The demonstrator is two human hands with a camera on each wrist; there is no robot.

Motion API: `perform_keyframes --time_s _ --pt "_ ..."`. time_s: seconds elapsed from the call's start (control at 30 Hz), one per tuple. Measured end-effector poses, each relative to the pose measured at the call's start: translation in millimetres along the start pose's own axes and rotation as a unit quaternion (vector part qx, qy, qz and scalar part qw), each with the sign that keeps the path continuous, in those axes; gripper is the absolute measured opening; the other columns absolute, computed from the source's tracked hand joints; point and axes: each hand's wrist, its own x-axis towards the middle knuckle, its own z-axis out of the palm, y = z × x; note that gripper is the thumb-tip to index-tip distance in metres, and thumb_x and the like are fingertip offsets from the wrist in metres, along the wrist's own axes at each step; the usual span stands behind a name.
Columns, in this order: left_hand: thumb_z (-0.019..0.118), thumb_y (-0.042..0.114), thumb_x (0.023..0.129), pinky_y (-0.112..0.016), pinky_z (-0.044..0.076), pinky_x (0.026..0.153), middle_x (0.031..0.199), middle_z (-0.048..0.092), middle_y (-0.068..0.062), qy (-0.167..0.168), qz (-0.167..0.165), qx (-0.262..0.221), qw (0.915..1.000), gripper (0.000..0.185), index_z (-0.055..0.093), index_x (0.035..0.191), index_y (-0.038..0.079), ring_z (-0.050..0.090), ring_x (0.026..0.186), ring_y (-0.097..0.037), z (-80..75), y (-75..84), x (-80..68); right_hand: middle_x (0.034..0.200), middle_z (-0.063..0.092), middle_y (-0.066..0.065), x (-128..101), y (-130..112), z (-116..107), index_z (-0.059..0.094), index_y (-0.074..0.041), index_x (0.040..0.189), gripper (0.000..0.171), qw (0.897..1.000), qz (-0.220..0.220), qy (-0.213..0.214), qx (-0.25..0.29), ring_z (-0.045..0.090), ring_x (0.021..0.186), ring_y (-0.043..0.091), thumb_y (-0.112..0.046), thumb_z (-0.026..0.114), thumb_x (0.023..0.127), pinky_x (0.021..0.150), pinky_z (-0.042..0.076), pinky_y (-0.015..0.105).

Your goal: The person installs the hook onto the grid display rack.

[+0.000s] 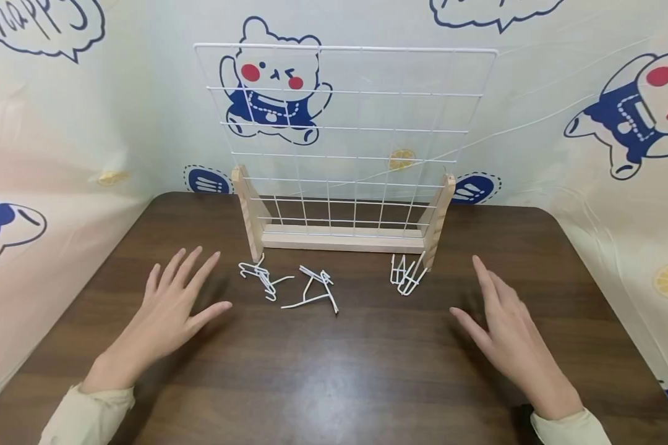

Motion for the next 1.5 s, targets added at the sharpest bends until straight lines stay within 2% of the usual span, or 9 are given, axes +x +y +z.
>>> perform_keyframes --time_s 0.17,0.3,0.47,0.63,0.73,1.0,1.23,1.3,1.5 --pt "0.058 0.057 0.095 -0.072 0.013 0.109 0.158 0.029 -0.017 -0.020 -0.005 -0.067 0.9976 0.079 0.024 0.159 0.025 0.022 0.145 -0.043 -0.8 1.1 14.6 0.124 0.062 0.020 12 -5 5 0.011 -0.025 0.161 0.092 0.998 0.002 -0.044 0.046 0.061 0.113 0.037 -0.026 0.073 0.092 0.089 0.046 0.057" --pt "0.059 0.049 0.097 -0.067 0.019 0.111 0.156 0.035 -0.017 -0.017 -0.003 -0.115 0.9932 0.074 0.031 0.156 0.016 0.029 0.143 -0.041 -1.6 -2.9 27.7 0.114 0.069 0.015 25 -4 7 0.021 -0.021 0.158 0.079 0.987 -0.002 -0.075 0.141 0.068 0.102 0.019 -0.017 0.069 0.095 0.084 0.054 0.030" --pt "0.060 0.042 0.099 -0.060 0.029 0.111 0.153 0.039 -0.018 -0.018 -0.012 -0.196 0.9804 0.068 0.036 0.152 0.007 0.036 0.140 -0.037 -1.5 -12.3 48.4 0.112 0.069 0.023 41 -1 5 0.036 -0.007 0.150 0.054 0.947 0.026 -0.140 0.287 0.070 0.097 0.013 -0.010 0.059 0.101 0.078 0.057 0.027" --pt "0.059 0.041 0.100 -0.061 0.035 0.107 0.150 0.044 -0.018 -0.032 -0.047 -0.286 0.9566 0.066 0.036 0.152 0.008 0.043 0.136 -0.038 3.1 -23.8 72.4 0.116 0.066 0.029 56 5 17 0.038 0.003 0.146 0.046 0.911 0.050 -0.217 0.346 0.070 0.100 0.031 -0.008 0.053 0.103 0.080 0.058 0.039" --pt "0.058 0.044 0.100 -0.062 0.035 0.107 0.150 0.043 -0.019 -0.049 -0.072 -0.331 0.9396 0.066 0.035 0.152 0.011 0.043 0.136 -0.040 6.4 -27.9 88.3 0.117 0.064 0.031 63 9 23 0.032 0.003 0.148 0.052 0.900 0.068 -0.244 0.355 0.069 0.098 0.034 -0.009 0.054 0.103 0.079 0.058 0.039" --pt "0.064 0.036 0.098 -0.059 0.032 0.111 0.154 0.038 -0.016 -0.077 -0.085 -0.409 0.9056 0.068 0.032 0.154 0.013 0.039 0.140 -0.038 12.5 -29.3 121.7 0.098 0.069 0.018 77 10 36 0.046 0.003 0.135 0.045 0.903 0.068 -0.271 0.326 0.066 0.083 0.028 -0.020 0.062 0.100 0.072 0.057 0.035" --pt "0.065 0.030 0.097 -0.059 0.025 0.114 0.156 0.034 -0.015 -0.082 -0.094 -0.515 0.8482 0.074 0.024 0.158 0.019 0.033 0.142 -0.035 21.8 -19.0 142.2 0.086 0.064 0.014 80 17 40 0.063 -0.003 0.114 0.018 0.910 -0.015 -0.292 0.295 0.059 0.075 0.023 -0.013 0.061 0.100 0.064 0.051 0.029" --pt "0.064 0.029 0.098 -0.060 0.024 0.114 0.156 0.032 -0.017 -0.085 -0.094 -0.529 0.8390 0.076 0.020 0.159 0.021 0.032 0.141 -0.035 24.6 -18.0 145.4 0.087 0.064 0.014 80 19 41 0.066 -0.004 0.111 0.016 0.908 -0.028 -0.296 0.297 0.059 0.076 0.020 -0.014 0.060 0.100 0.065 0.051 0.028" --pt "0.065 0.026 0.098 -0.060 0.026 0.114 0.157 0.032 -0.014 -0.081 -0.088 -0.530 0.8395 0.074 0.022 0.157 0.019 0.033 0.141 -0.035 30.2 -21.7 150.4 0.091 0.068 0.011 79 23 43 0.068 -0.005 0.105 0.012 0.908 -0.044 -0.290 0.298 0.059 0.079 0.012 -0.013 0.061 0.100 0.070 0.050 0.024"
